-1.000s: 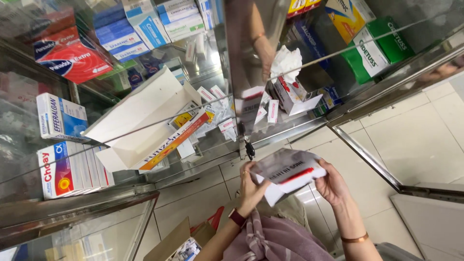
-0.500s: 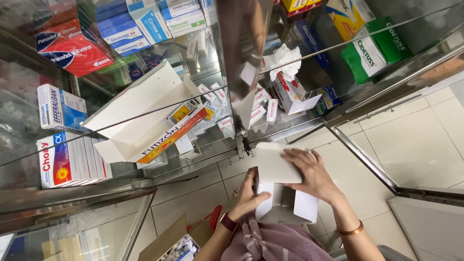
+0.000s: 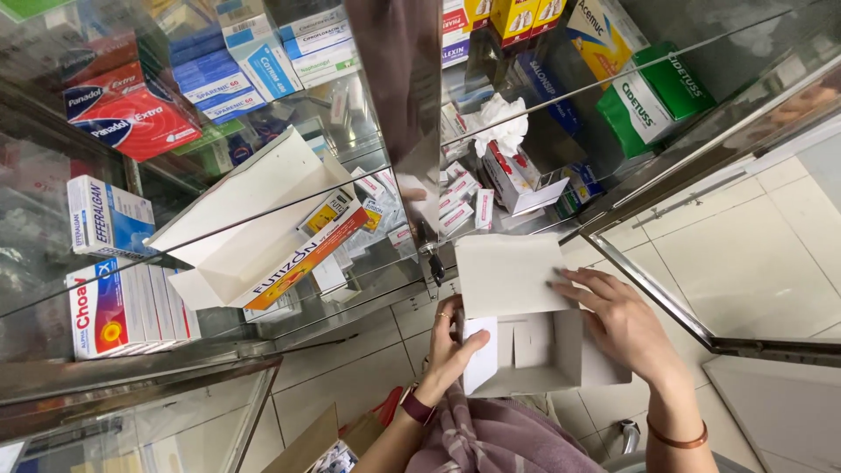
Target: Organizing and inspecting medicine boxes on storage shelves.
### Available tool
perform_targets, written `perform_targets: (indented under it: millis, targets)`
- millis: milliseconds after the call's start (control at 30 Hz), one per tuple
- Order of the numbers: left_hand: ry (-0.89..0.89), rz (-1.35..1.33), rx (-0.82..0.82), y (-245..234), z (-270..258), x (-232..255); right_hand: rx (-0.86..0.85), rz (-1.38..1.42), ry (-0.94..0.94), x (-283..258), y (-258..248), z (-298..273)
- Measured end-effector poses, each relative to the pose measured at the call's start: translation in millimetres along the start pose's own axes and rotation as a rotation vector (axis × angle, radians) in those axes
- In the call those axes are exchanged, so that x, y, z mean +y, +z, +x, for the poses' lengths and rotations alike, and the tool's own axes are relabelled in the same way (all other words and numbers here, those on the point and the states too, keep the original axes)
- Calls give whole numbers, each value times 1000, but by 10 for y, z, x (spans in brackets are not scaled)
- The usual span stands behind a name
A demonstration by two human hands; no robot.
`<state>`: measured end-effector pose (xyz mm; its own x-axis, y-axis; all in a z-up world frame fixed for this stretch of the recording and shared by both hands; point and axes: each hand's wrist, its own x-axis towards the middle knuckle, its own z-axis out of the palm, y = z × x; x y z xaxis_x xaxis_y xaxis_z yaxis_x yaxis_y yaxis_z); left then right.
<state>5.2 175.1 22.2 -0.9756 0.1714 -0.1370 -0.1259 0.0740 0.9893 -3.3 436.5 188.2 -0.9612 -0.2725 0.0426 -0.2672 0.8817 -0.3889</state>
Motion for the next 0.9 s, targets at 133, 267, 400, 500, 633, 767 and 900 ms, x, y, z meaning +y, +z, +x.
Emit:
perform_targets:
  millis: [133, 267, 400, 500, 633, 767, 900]
  targets:
    - [-31, -142, -42, -33, 33, 49, 46, -28, -93, 18, 71, 0]
    - [-117, -253, -78, -82, 65, 200, 67, -62, -150, 278, 399, -105]
    - [-61, -164, -146, -65, 39, 268, -231, -41, 157, 151, 200, -95]
    - [11, -104, -178, -72, -15, 321, -141, -101, 236, 392, -22, -229]
    - [186, -139, -166, -119, -85, 393, 266, -62, 282, 411, -472, -265]
    - [176, -97, -171, -81, -124, 253, 465, -49, 272, 221, -698, 323]
    - [229, 66, -203, -89, -234, 509, 574, -119, 10, 45, -816, 1044]
